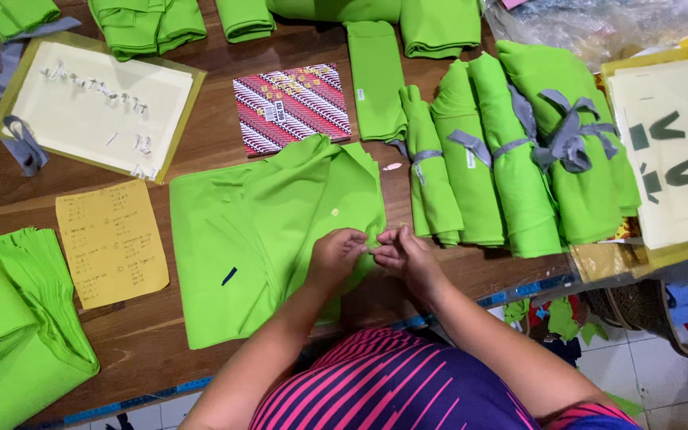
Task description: The person folds a lime green garment on a wooden table, aligning the edges and smoothing the fabric. They then secure the folded garment with a small pin and place it on a stack of similar folded items.
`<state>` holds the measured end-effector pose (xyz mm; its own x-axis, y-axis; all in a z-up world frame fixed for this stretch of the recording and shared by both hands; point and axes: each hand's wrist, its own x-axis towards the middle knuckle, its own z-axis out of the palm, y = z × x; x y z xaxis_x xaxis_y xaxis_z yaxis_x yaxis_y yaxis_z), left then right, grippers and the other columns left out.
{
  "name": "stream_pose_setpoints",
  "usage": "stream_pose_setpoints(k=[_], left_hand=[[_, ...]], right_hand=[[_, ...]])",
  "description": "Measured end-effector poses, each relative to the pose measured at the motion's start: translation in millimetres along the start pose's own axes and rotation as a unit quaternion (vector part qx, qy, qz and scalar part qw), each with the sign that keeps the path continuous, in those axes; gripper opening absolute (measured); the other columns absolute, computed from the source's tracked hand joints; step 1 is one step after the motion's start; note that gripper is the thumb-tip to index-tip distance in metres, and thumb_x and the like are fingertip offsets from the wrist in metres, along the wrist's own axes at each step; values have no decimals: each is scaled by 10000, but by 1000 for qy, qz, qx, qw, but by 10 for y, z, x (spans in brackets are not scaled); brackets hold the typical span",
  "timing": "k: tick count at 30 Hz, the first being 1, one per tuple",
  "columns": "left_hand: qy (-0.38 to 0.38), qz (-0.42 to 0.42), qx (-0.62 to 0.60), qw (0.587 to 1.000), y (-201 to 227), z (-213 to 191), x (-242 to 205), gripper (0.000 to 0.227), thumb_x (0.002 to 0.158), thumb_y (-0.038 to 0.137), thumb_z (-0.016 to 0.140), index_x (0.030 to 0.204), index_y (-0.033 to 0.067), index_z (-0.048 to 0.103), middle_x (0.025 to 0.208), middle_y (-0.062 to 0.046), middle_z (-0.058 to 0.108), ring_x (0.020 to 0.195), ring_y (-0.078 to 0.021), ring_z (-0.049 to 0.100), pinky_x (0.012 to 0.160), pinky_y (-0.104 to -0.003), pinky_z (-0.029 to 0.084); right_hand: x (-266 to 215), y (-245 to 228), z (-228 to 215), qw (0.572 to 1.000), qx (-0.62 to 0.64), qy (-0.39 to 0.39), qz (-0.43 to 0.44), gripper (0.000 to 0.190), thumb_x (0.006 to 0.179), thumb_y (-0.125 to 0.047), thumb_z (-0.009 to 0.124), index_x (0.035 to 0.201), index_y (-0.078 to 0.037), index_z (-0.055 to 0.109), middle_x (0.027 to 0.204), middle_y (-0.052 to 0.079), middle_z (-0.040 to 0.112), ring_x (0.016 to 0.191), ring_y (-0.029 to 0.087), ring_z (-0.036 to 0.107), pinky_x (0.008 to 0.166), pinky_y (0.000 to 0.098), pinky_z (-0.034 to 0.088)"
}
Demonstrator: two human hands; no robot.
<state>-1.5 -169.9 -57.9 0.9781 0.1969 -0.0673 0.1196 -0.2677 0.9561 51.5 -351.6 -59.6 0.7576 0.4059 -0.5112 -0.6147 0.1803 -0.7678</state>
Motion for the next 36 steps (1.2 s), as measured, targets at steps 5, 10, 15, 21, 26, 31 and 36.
stream_pose_setpoints(k=[5,10,15,21,26,31,36], left_hand=[[-18,-52,-73,996,-125,30,28,126,863,28,707,988,21,722,864,-115,729,762,-166,687,755,-307,560],[-5,-89,-101,991,-70,33,39,125,873,36,693,989,1,720,767,-83,695,708,-104,616,710,-261,523],[-1,-83,-87,993,-35,15,40,86,870,41,696,938,22,745,714,-92,702,680,-107,622,695,-270,519],[12,-98,-91,991,-150,61,61,51,884,56,676,899,64,724,659,-45,657,579,-91,572,585,-248,474],[181,-147,-143,962,591,-393,51,137,967,117,536,1047,57,631,739,-37,533,640,-135,479,610,-268,416],[339,-146,-160,916,129,-1204,215,89,991,142,485,1028,125,565,699,60,409,587,-54,398,528,-195,316],[334,-180,-221,899,-543,-1436,381,55,955,165,524,938,138,570,607,45,440,488,-64,461,437,-200,414]], right_hand=[[-44,-31,8,1000,9,-26,7,563,1035,-463,363,1239,31,541,1160,175,508,1030,310,623,971,486,504],[-79,-24,-11,999,12,-36,9,549,1033,-457,369,1285,8,515,1171,149,501,1045,288,613,994,457,491],[-123,-47,27,1000,-4,-24,-2,539,1034,-451,382,1283,1,540,1180,128,547,1028,245,626,979,426,509],[-173,-200,-94,912,-320,-23,-256,300,1025,-258,462,1150,-104,688,1113,89,630,1089,222,574,1001,363,438],[-55,51,18,977,-161,-83,-115,302,1024,-185,454,1238,-15,583,1134,129,660,1043,180,618,911,320,521],[129,-158,245,947,-293,-52,-119,210,956,-94,614,1157,-66,669,994,118,682,837,177,689,777,321,587],[891,-109,494,775,-530,-39,-342,129,868,-161,707,994,-191,712,923,28,698,938,229,692,847,359,550]])
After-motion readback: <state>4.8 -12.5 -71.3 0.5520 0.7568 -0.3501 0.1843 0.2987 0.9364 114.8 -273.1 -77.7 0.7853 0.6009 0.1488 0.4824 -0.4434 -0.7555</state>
